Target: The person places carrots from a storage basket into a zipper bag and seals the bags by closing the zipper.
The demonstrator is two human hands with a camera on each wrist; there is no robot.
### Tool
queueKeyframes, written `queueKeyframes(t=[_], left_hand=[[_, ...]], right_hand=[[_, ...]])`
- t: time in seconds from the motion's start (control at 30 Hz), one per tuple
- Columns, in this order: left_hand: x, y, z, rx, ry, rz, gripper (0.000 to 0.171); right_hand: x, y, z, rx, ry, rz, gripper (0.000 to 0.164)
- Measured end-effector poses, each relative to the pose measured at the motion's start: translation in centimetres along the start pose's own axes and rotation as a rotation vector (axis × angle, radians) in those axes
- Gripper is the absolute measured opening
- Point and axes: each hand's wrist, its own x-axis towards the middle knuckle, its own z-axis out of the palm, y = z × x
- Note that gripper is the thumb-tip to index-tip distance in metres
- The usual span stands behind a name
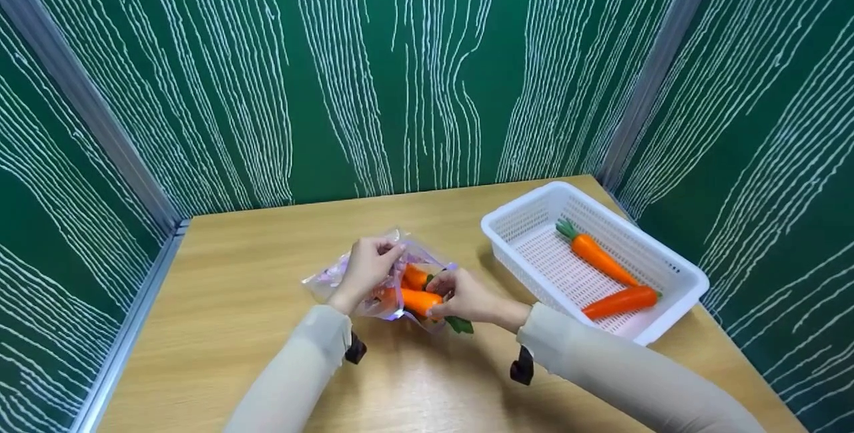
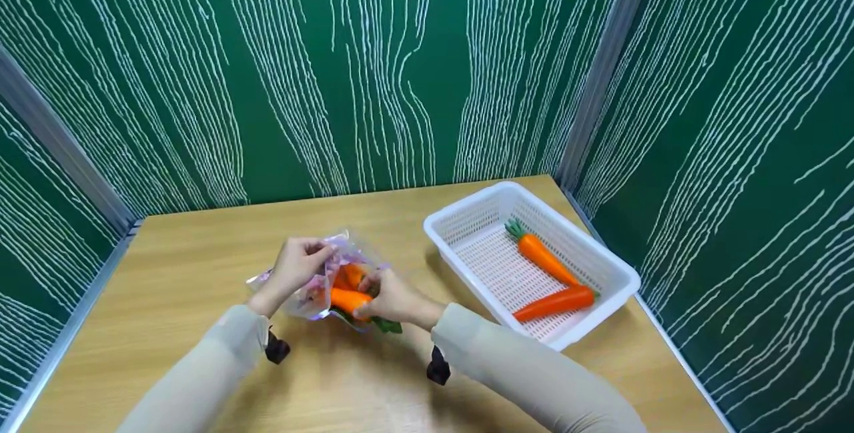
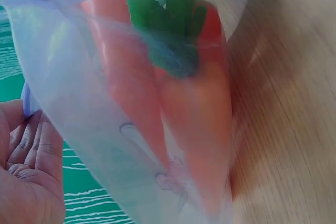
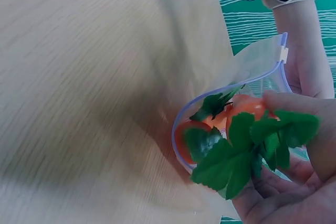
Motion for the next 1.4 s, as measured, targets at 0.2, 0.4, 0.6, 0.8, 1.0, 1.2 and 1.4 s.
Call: queueKeyframes(t=[0.2, 0.4, 0.6, 0.8, 1.0, 1.2, 1.4], left_hand=[[-0.1, 0.1, 0.0, -0.001, -0.002, -0.023, 0.027], [-0.2, 0.0, 0.1, -0.014, -0.011, -0.032, 0.029], [-0.2, 0.0, 0.1, -0.044, -0.017, -0.029, 0.028], [0.0, -0.1, 0.2, -0.054, -0.01, -0.004, 0.027], [0.2, 0.0, 0.1, -0.045, 0.007, 0.0, 0.027], [0.2, 0.1, 0.1, -0.031, 0.012, -0.011, 0.026], [0.0, 0.0, 0.1, -0.034, -0.007, -0.02, 0.026]], right_hand=[[-0.1, -0.4, -0.1, 0.007, -0.002, 0.015, 0.042], [-0.2, -0.7, 0.3, 0.011, 0.044, 0.023, 0.036], [0.2, -0.7, 1.1, 0.072, 0.112, 0.042, 0.024], [0.9, -0.7, 2.0, 0.142, 0.17, 0.03, 0.022], [1.3, -1.0, 2.8, 0.151, 0.198, 0.013, 0.02], [1.4, -1.0, 3.7, 0.192, 0.214, 0.011, 0.02], [2.0, -0.7, 4.6, 0.196, 0.245, 0.009, 0.02]])
